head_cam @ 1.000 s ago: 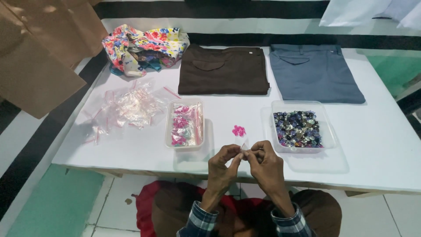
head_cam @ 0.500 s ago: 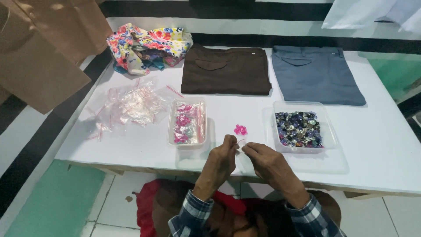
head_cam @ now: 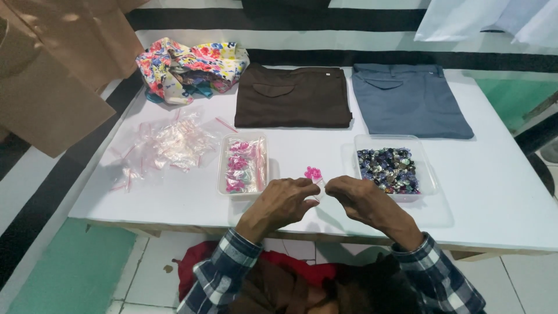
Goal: Picking small decorative items from a container and placing them into individual plastic bags for packaging.
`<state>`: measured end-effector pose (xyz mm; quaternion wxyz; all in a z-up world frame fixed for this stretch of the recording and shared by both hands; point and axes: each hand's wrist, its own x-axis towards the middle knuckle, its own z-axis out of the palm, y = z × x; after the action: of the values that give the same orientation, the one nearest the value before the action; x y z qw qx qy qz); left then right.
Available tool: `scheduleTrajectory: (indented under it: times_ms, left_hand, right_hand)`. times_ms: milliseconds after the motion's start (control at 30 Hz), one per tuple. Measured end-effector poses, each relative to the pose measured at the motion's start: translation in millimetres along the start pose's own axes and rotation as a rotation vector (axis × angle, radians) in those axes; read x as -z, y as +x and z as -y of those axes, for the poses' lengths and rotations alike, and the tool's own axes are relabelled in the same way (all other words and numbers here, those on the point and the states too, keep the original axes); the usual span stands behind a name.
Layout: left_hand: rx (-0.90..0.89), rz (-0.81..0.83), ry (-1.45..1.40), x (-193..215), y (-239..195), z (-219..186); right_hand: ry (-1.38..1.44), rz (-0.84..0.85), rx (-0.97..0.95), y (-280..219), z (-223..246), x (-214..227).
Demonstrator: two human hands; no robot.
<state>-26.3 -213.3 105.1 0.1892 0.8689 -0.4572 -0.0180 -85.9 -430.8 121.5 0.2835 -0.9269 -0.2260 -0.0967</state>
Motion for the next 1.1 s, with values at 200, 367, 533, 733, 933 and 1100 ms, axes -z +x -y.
scheduleTrajectory:
  times_ms: [200, 367, 533, 733, 933, 1100]
  left_hand:
    - [-0.091, -0.019, -0.005, 2, 2, 7]
    - [-0.012, -0.009, -0.024, 10, 6, 13]
    - [0.021, 0.026, -0.106, 23, 10, 11]
    - [0.082, 0.122, -0.128, 32, 8, 9]
    - [0.149, 0.109, -0.252, 40, 5, 12]
    - [0.128, 0.085, -0.265, 44, 2, 13]
  right_hand:
    - [-0.21, 0.108, 0.069, 4, 11, 3]
    - [-0.23, 0.135, 0.056, 11, 5, -3]
    - [-0.259, 0.254, -0.002, 20, -2, -20]
    - [-0.208, 0.458, -0.172, 31, 27, -3]
    - [0.356, 0.002, 0.003, 23, 7, -19]
    - [0.314, -0.074, 0.022, 26, 3, -12]
